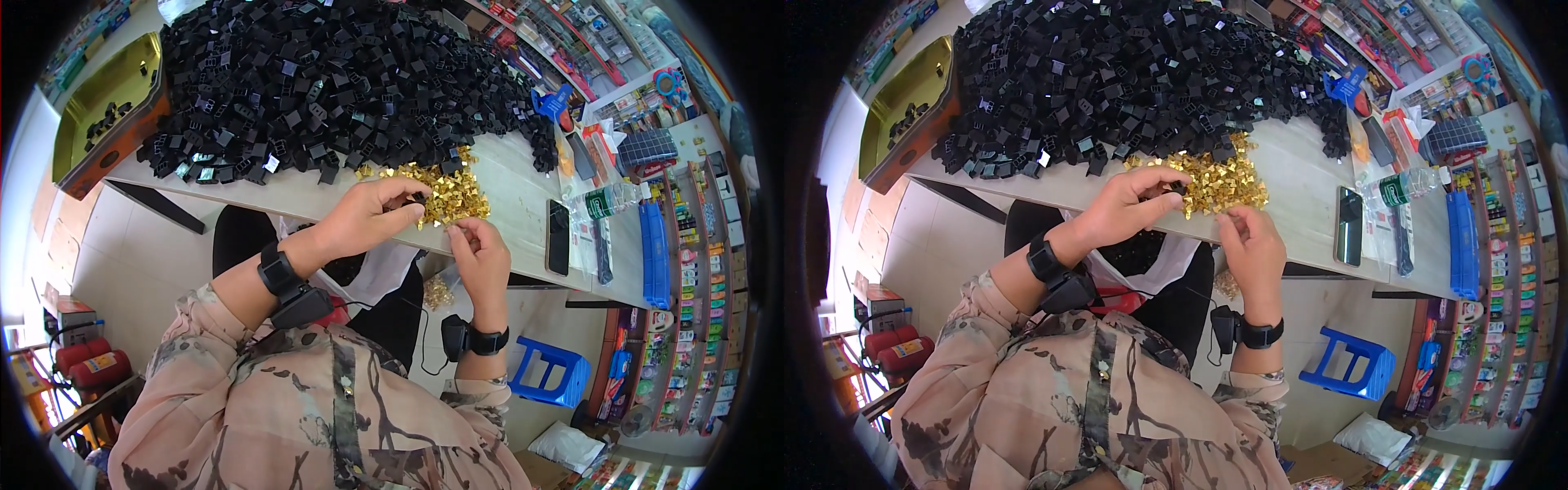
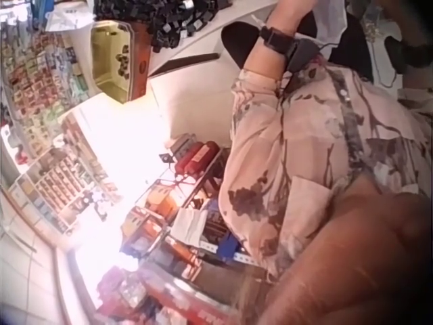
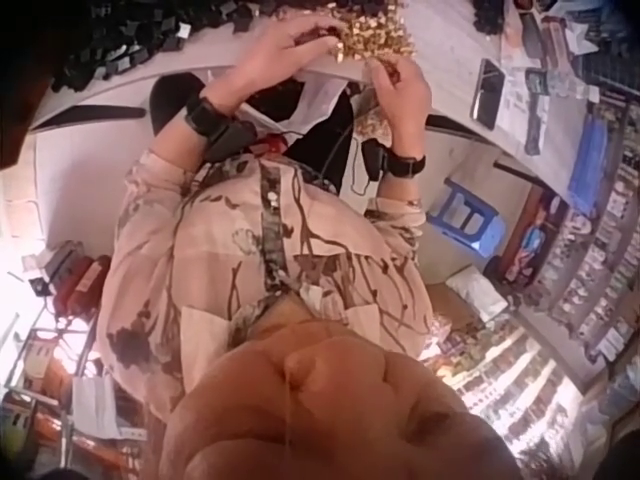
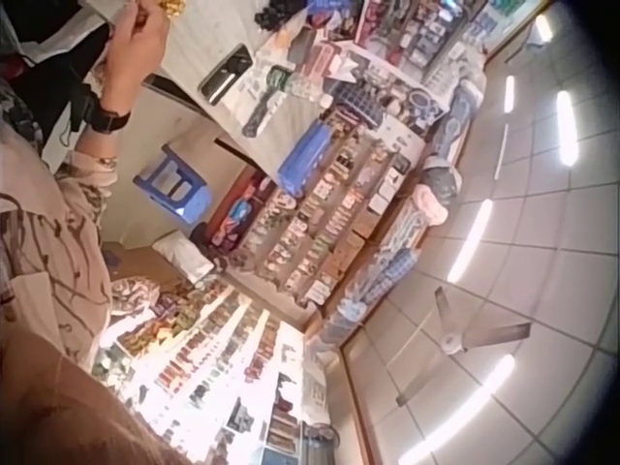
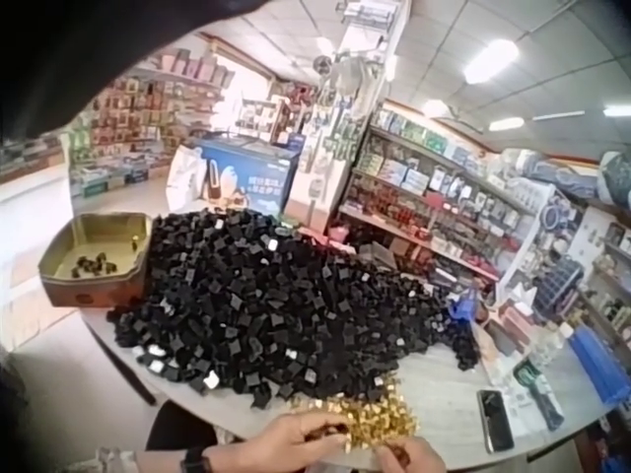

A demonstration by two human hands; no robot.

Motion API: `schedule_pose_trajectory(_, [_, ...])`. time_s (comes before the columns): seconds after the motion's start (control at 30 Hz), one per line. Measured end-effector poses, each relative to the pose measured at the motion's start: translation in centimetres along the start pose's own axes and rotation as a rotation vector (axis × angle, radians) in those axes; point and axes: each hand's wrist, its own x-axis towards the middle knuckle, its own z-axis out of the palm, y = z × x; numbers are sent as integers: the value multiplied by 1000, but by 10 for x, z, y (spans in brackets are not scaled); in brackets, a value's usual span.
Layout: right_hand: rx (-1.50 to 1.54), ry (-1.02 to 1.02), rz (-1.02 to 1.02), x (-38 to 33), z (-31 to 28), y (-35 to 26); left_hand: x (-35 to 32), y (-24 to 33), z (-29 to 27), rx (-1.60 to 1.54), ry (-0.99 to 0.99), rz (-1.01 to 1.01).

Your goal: The person picks up a black plastic component and a small gold metal piece, fits the metal piece into the plastic component, and places the assembled unit into a white bag. This process is repeated for several more components.

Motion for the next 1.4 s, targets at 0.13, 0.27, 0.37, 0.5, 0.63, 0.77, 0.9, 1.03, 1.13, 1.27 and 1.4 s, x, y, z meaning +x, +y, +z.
schedule_pose_trajectory(0.13, [36, -18, -56, 2, -1, -4, 1, -4, -2, 27, -32, -3])
schedule_pose_trajectory(0.27, [77, -53, -2, 2, 0, 3, 1, -10, -3, 26, -47, -5])
schedule_pose_trajectory(0.37, [116, -77, 57, 0, 0, 9, 1, -14, -2, 27, -44, -1])
schedule_pose_trajectory(0.5, [243, -103, 75, -1, 0, 11, 0, -13, -2, 59, -42, 34])
schedule_pose_trajectory(0.63, [818, -38, 197, -4, 0, -7, 1, -10, 1, 127, -67, 73])
schedule_pose_trajectory(0.77, [980, -175, 168, 0, 5, -33, 0, -9, 1, 217, -85, 128])
schedule_pose_trajectory(0.9, [972, -227, 258, 2, 15, -33, -1, -8, -1, 302, -97, 207])
schedule_pose_trajectory(1.03, [988, -229, 294, 0, 13, -26, -1, -9, 0, 452, -84, 313])
schedule_pose_trajectory(1.13, [850, -275, 363, -2, 11, -22, -2, -9, 1, 506, -83, 331])
schedule_pose_trajectory(1.27, [831, -284, 343, -3, 13, -21, -3, -8, 2, 571, -85, 363])
schedule_pose_trajectory(1.4, [890, -419, 428, 4, 8, -21, -4, -11, -1, 472, -83, 467])
